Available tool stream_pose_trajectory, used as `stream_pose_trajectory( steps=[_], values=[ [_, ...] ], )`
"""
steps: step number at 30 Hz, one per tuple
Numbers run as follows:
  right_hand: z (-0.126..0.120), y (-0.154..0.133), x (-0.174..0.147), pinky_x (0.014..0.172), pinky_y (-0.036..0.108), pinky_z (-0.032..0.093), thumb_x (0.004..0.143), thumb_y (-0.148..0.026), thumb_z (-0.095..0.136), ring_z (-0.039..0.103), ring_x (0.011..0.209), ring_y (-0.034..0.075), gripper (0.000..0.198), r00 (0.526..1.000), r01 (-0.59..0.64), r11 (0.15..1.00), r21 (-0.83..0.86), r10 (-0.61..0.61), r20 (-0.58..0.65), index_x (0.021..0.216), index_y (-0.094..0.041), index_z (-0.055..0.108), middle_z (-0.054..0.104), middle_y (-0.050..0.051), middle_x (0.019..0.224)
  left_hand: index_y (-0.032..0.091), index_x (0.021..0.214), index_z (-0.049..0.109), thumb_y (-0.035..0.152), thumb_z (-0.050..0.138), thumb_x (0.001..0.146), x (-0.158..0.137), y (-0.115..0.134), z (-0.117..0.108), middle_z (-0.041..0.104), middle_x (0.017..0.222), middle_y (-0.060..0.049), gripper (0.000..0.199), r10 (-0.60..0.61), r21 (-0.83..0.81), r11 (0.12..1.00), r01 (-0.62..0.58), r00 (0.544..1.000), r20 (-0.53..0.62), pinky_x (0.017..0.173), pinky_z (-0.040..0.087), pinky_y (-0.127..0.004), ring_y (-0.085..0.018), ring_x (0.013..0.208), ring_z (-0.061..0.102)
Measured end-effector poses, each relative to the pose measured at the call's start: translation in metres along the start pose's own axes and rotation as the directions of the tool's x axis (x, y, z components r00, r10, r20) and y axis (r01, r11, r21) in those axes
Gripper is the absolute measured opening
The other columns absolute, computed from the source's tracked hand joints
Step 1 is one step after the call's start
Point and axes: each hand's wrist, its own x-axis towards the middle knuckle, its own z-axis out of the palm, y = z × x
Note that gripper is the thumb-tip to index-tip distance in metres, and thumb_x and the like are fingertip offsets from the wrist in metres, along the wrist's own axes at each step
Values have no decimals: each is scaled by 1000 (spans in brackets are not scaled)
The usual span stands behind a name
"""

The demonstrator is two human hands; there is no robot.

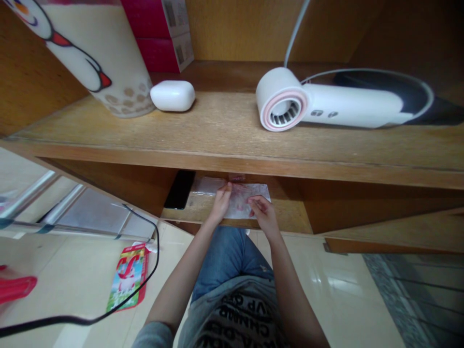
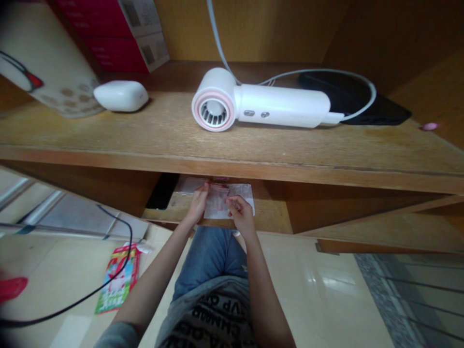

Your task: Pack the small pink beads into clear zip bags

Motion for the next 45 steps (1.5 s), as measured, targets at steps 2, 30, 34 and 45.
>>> stream_pose_trajectory(
  steps=[2,30,34,45],
  values=[
    [1,-2,1,44,24,40,73,-44,59,49,45,9,26,1000,3,1000,20,-2,-20,85,-21,59,62,0,74,16,73,65,61,39,80,-1,0,0,61,65,-3,52,4,14,1000,-5,1000,13,62,42,-27,-16,62,53],
    [4,-15,-5,56,29,55,74,-51,57,59,72,17,29,998,-55,986,160,49,41,83,-24,51,58,1,76,18,86,63,43,54,78,-40,-3,13,62,88,-4,29,14,-134,991,-14,1000,0,69,49,-28,-17,81,57],
    [4,-13,-6,60,31,55,75,-52,55,60,74,19,30,996,-50,992,117,40,86,82,-24,53,59,2,77,17,81,62,43,49,81,-45,-2,11,63,82,-4,29,93,39,995,-91,995,-43,79,43,-28,-17,82,56],
    [2,-9,-8,59,30,53,80,-49,50,61,59,16,25,999,17,998,60,-20,47,86,-25,52,60,0,65,18,76,59,43,43,85,-49,-2,13,61,72,-1,31,123,160,980,-116,992,-37,71,40,-23,-15,72,55]
  ],
)
